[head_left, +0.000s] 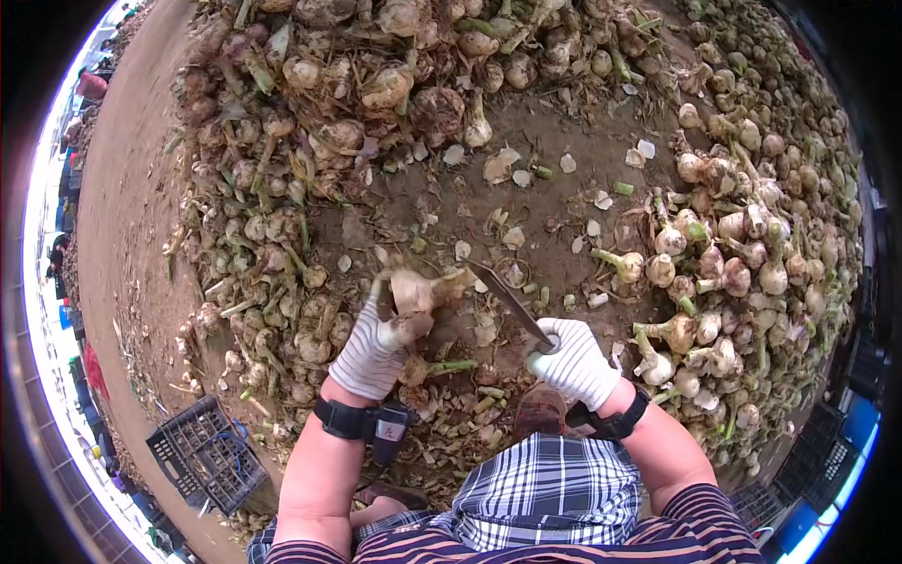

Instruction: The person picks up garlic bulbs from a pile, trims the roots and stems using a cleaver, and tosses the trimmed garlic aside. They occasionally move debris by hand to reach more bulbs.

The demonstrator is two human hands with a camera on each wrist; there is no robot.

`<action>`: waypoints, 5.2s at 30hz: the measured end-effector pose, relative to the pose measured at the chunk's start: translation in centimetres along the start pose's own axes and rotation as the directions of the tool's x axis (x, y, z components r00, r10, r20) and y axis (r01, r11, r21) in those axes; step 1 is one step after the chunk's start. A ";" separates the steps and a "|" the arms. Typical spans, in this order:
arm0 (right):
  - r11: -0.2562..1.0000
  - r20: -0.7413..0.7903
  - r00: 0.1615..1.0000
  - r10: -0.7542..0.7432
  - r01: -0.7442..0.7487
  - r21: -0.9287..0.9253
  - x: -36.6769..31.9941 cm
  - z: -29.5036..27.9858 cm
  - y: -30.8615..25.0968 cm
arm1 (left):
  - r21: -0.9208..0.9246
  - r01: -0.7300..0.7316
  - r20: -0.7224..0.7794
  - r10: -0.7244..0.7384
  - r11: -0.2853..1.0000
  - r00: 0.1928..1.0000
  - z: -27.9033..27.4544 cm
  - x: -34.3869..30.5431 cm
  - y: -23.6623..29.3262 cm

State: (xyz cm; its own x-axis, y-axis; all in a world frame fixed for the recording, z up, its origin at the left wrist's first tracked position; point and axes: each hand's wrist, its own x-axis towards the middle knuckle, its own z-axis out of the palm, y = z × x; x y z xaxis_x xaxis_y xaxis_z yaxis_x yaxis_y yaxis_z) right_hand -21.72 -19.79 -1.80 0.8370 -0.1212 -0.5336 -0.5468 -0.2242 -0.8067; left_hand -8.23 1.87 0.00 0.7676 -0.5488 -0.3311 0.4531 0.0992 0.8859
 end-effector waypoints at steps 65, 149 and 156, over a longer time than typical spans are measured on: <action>0.837 -0.374 0.927 -0.008 -0.199 -0.510 0.0 -4.9 2.7 | 0.671 -0.286 -0.011 0.394 0.684 0.919 2.3 -0.6 -0.5; 0.675 0.179 0.887 -0.426 0.444 -0.589 0.1 0.6 -2.0 | -0.628 0.394 0.115 -0.421 0.671 0.900 3.1 -4.2 -3.4; 0.655 0.180 0.867 -0.465 0.474 -0.589 -0.3 0.3 -2.5 | -0.510 0.430 0.073 -0.460 0.745 0.885 2.9 -4.8 -2.2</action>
State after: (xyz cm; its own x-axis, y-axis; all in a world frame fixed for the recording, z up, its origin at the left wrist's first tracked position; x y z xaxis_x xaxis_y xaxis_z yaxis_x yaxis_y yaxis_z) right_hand -20.64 -18.95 0.30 0.9759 0.1731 -0.1330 0.0512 -0.7736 -0.6316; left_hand -14.22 1.83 0.55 0.4374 -0.5921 -0.6768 0.8987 0.2614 0.3521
